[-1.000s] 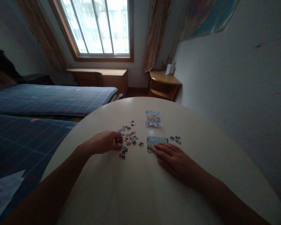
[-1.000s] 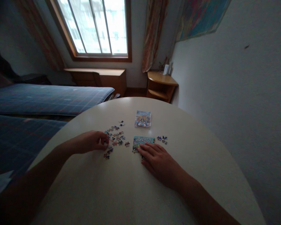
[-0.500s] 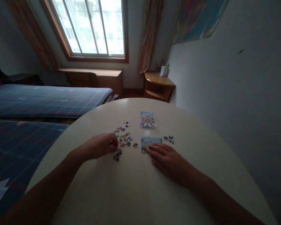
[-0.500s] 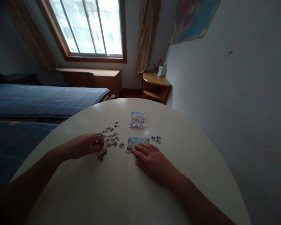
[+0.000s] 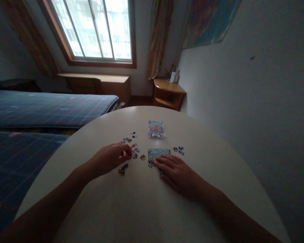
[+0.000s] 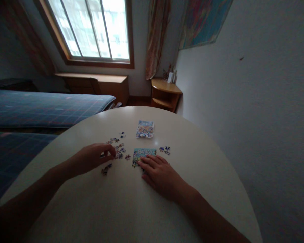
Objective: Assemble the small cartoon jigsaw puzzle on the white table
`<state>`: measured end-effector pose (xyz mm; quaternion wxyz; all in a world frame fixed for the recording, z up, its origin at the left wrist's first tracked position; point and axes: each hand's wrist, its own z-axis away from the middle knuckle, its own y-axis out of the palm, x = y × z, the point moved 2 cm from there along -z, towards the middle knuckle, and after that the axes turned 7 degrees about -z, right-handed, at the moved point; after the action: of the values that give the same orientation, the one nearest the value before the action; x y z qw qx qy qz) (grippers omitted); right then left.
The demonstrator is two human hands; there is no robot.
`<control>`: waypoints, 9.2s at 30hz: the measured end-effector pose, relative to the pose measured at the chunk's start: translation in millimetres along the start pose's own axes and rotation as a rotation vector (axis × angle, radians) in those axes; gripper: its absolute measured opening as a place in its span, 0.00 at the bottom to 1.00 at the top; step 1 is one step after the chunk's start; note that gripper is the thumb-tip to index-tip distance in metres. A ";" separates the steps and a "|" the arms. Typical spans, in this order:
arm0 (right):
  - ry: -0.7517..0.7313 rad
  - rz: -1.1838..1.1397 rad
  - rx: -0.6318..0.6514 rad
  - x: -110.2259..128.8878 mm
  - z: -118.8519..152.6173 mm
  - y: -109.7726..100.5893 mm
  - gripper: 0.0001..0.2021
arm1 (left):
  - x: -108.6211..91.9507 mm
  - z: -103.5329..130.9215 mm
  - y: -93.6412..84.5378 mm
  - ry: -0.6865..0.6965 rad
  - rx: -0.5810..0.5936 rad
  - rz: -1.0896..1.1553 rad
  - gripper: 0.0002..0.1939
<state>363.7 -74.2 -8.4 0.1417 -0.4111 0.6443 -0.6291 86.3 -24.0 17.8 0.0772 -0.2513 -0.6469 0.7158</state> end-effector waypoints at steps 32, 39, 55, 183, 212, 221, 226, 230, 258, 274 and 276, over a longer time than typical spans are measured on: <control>0.176 -0.411 -0.207 30.3 -5.2 -1.7 0.16 | -65.4 8.8 30.1 0.339 -0.096 0.165 0.08; 0.196 -0.360 -0.197 17.0 -5.3 -6.2 0.12 | -61.5 9.5 28.0 0.284 -0.055 0.192 0.13; 0.502 -0.066 -0.246 -72.8 15.4 -30.7 0.12 | -5.7 -6.1 25.1 0.026 -0.064 -0.058 0.12; 0.532 -0.225 -0.195 -19.1 -1.2 -14.0 0.05 | -77.5 8.9 53.4 0.616 -0.063 -0.108 0.30; 0.487 -0.206 -0.214 -19.4 -5.8 -11.9 0.03 | -78.2 8.5 55.0 0.596 -0.042 -0.077 0.30; 0.444 -0.196 -0.225 -19.2 -8.3 -11.8 0.02 | -79.2 8.8 53.8 0.604 -0.051 -0.074 0.30; 0.430 -0.249 -0.241 -17.9 -6.8 -8.9 0.06 | -78.7 8.7 53.9 0.610 -0.057 -0.060 0.31; 0.390 -0.298 -0.232 -18.5 -6.6 -9.3 0.09 | -78.7 8.8 52.7 0.612 -0.058 -0.059 0.30; 0.472 -0.504 -0.224 -51.9 3.6 -11.7 0.07 | -76.7 8.2 54.7 0.609 -0.073 -0.044 0.30; 0.370 -0.228 -0.185 -36.6 1.1 -18.4 0.09 | -75.8 8.7 55.7 0.611 -0.093 -0.030 0.31; 0.339 -0.157 -0.141 -33.2 2.2 -20.9 0.11 | -75.9 8.5 55.7 0.607 -0.089 -0.035 0.31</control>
<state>393.2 -49.5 -0.5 -0.0473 -0.3574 0.6673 -0.6518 159.8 -73.0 -15.9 0.2681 -0.4457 -0.6293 0.5775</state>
